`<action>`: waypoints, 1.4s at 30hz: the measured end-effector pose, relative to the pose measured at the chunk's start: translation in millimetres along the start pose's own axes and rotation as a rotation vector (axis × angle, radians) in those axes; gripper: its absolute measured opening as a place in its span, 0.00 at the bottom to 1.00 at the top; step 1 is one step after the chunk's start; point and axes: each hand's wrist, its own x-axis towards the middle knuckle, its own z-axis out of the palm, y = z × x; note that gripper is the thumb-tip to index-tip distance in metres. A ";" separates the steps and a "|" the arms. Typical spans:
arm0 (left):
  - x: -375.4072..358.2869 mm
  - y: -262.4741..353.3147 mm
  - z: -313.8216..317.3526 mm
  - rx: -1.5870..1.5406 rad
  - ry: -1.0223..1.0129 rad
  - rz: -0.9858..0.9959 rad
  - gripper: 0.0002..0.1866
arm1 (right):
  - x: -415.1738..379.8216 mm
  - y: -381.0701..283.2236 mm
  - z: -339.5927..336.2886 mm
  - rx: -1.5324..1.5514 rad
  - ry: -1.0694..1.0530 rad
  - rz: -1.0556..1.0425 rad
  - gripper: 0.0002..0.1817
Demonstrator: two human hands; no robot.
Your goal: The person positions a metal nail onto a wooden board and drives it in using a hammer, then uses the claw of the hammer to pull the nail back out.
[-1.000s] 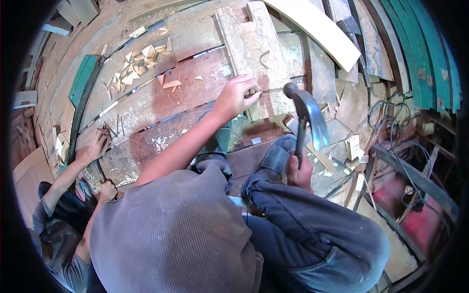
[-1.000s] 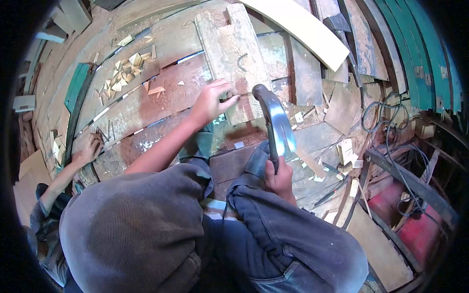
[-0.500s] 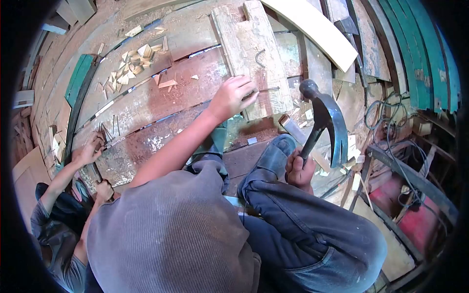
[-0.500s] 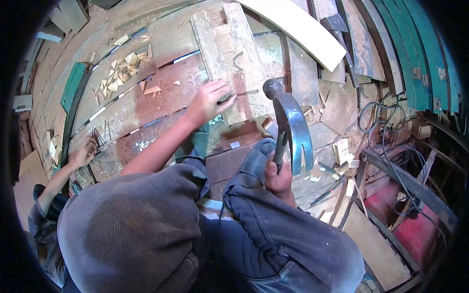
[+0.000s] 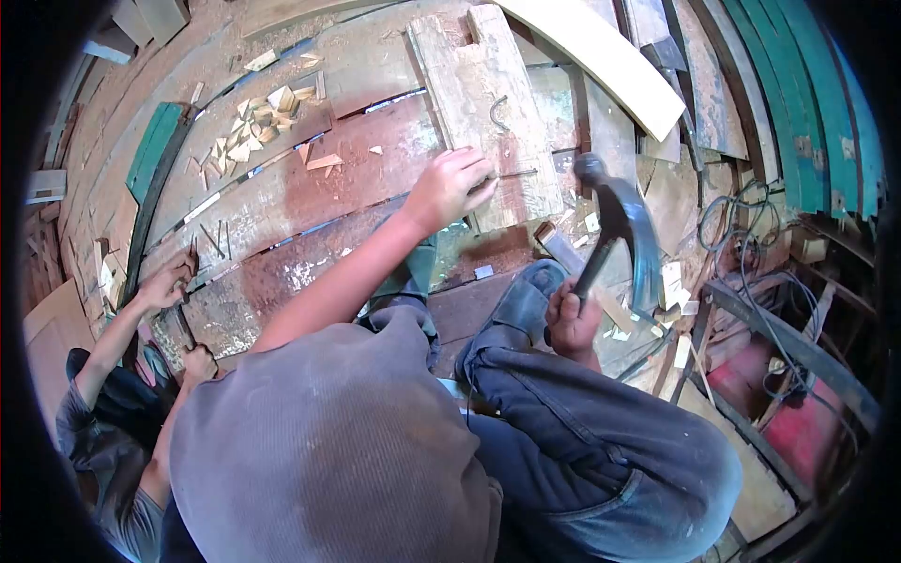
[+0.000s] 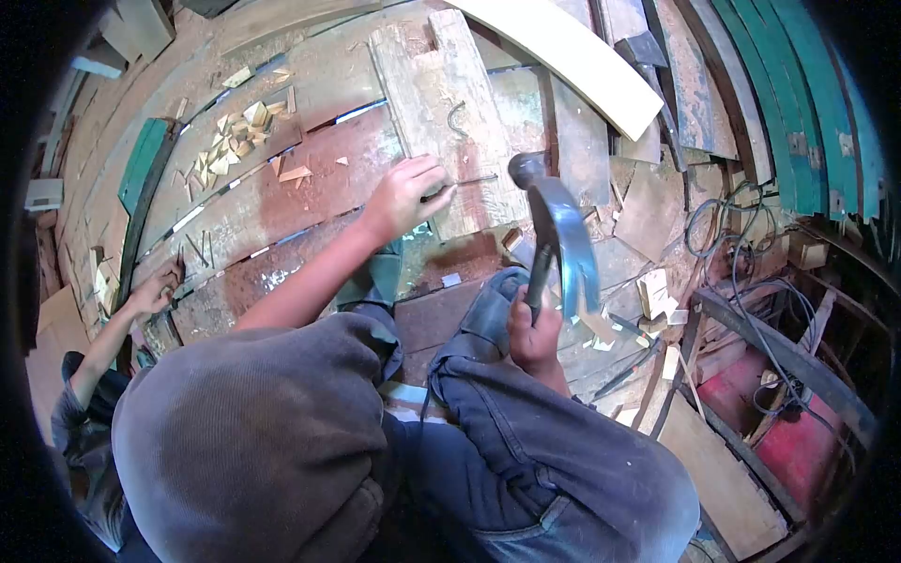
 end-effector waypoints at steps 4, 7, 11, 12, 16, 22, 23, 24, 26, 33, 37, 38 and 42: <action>0.5 3.1 -0.9 -0.022 0.012 -0.016 0.08 | 15.0 -4.7 3.9 -0.241 -0.112 0.083 0.14; 3.3 0.1 1.6 -0.032 0.045 0.012 0.08 | 13.7 -23.2 0.2 -0.122 -0.101 0.136 0.16; 0.3 1.8 2.0 -0.017 0.012 -0.004 0.08 | 1.5 -21.3 -0.5 0.261 -0.021 -0.033 0.20; 2.4 2.7 1.0 -0.016 0.015 -0.011 0.09 | 2.0 -18.9 0.7 0.283 -0.003 -0.049 0.22; 2.1 5.5 -1.3 -0.020 0.025 -0.022 0.08 | 8.6 -12.2 6.1 -0.196 -0.046 0.147 0.16; -2.4 3.9 3.3 -0.069 0.057 -0.023 0.08 | -0.2 -30.5 0.6 -0.175 -0.010 0.086 0.16; -0.6 3.4 2.8 -0.068 0.062 -0.010 0.08 | 0.4 -30.9 -0.7 -0.138 0.036 0.015 0.17; -1.4 2.8 3.4 -0.077 0.069 -0.013 0.09 | 3.2 -31.6 -8.3 -0.202 -0.016 -0.046 0.18; -2.0 1.2 3.0 -0.107 0.050 -0.048 0.09 | 1.7 -3.8 -9.1 -0.272 -0.011 -0.023 0.18; -7.2 -3.8 1.2 -0.125 -0.002 -0.092 0.09 | 15.0 -46.0 0.1 -0.276 -0.019 0.143 0.15; -5.9 -2.3 -1.0 -0.142 -0.023 -0.116 0.12 | 10.3 -42.9 -7.5 -0.164 0.063 0.090 0.14; -6.7 -3.8 0.4 -0.126 -0.014 -0.111 0.12 | 10.1 -28.5 -8.0 -0.189 0.045 0.064 0.13; -4.6 2.3 -2.9 -0.133 0.005 -0.118 0.15 | 12.8 -15.1 -4.4 -0.354 -0.100 0.054 0.13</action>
